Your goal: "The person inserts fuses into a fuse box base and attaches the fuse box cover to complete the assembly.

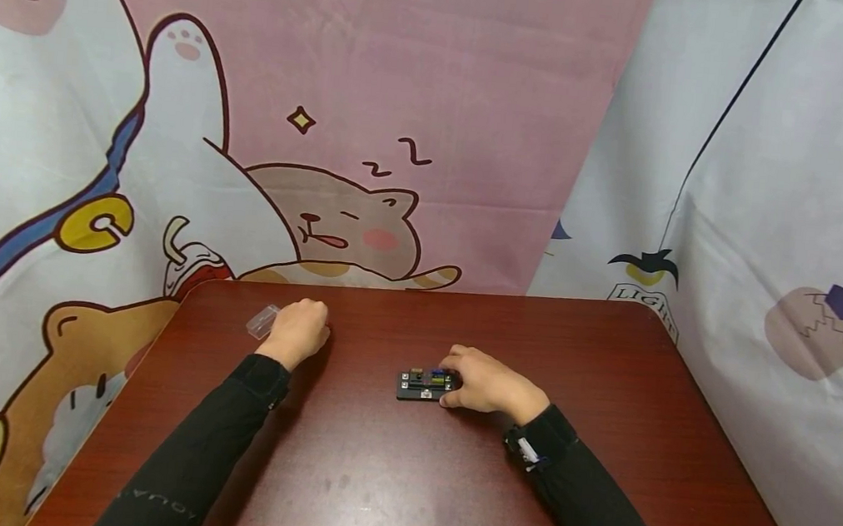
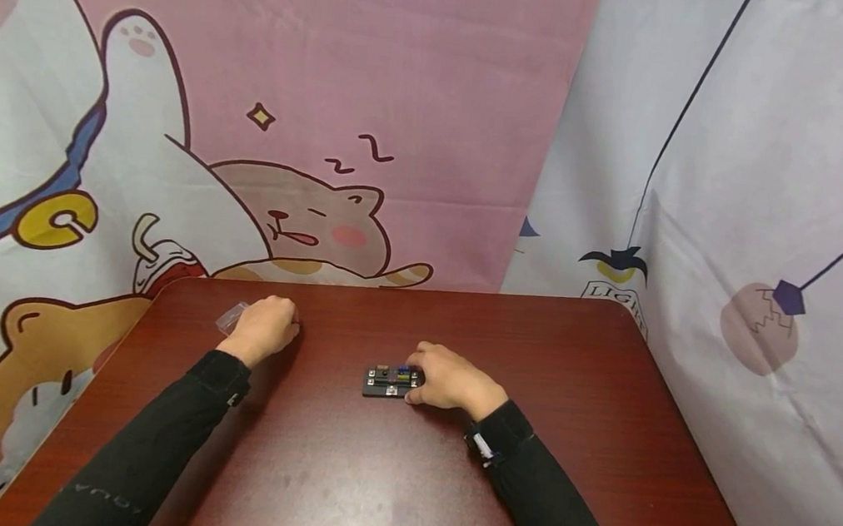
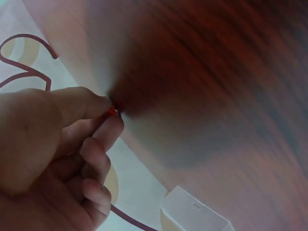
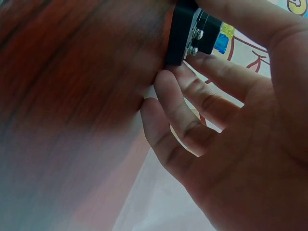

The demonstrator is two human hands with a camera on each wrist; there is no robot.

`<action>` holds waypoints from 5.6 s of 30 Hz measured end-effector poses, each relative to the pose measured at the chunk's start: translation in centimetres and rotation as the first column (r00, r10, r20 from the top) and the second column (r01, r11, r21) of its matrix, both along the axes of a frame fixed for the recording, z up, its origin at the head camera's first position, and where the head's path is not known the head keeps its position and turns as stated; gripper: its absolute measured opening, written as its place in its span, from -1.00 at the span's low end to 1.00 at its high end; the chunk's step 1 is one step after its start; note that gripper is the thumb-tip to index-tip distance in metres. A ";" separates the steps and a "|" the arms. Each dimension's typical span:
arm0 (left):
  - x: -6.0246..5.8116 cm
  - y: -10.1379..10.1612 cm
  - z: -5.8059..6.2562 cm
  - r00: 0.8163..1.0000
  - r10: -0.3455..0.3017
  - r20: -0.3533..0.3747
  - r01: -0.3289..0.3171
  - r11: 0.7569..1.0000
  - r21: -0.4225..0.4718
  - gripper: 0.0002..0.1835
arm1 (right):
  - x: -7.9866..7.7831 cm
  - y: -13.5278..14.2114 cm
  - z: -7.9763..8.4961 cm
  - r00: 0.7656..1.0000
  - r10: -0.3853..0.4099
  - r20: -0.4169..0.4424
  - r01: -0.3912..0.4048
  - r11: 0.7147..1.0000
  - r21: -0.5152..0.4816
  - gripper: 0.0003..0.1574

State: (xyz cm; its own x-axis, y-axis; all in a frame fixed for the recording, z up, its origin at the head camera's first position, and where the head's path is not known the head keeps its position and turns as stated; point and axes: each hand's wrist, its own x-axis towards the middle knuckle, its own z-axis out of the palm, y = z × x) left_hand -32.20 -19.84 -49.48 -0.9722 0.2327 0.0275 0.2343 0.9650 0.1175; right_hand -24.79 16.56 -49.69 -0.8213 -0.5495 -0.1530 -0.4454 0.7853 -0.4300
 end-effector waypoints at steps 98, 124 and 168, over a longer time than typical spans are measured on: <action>8.7 12.4 1.9 0.804 -0.569 -0.176 0.537 0.820 -0.197 -0.89 | 0.0 -0.1 0.1 0.998 0.044 -0.048 -0.044 0.999 -0.001 -0.43; 8.9 12.9 1.9 0.792 -0.569 -0.223 0.542 0.822 -0.172 -0.89 | 0.0 0.0 -0.2 0.998 0.038 -0.046 -0.038 0.999 0.002 -0.47; 9.4 11.1 0.5 0.855 -0.409 -0.319 0.411 0.909 -0.065 -0.90 | 0.0 -0.1 -0.1 0.999 0.020 -0.029 -0.020 1.000 0.024 -0.42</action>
State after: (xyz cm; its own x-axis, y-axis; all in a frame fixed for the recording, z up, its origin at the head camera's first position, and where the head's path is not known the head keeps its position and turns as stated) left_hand -22.77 -8.79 -48.94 -0.7270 0.6070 0.3209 0.6340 0.7729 -0.0259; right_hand -24.80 16.44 -49.79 -0.8145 -0.5624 -0.1421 -0.4733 0.7859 -0.3979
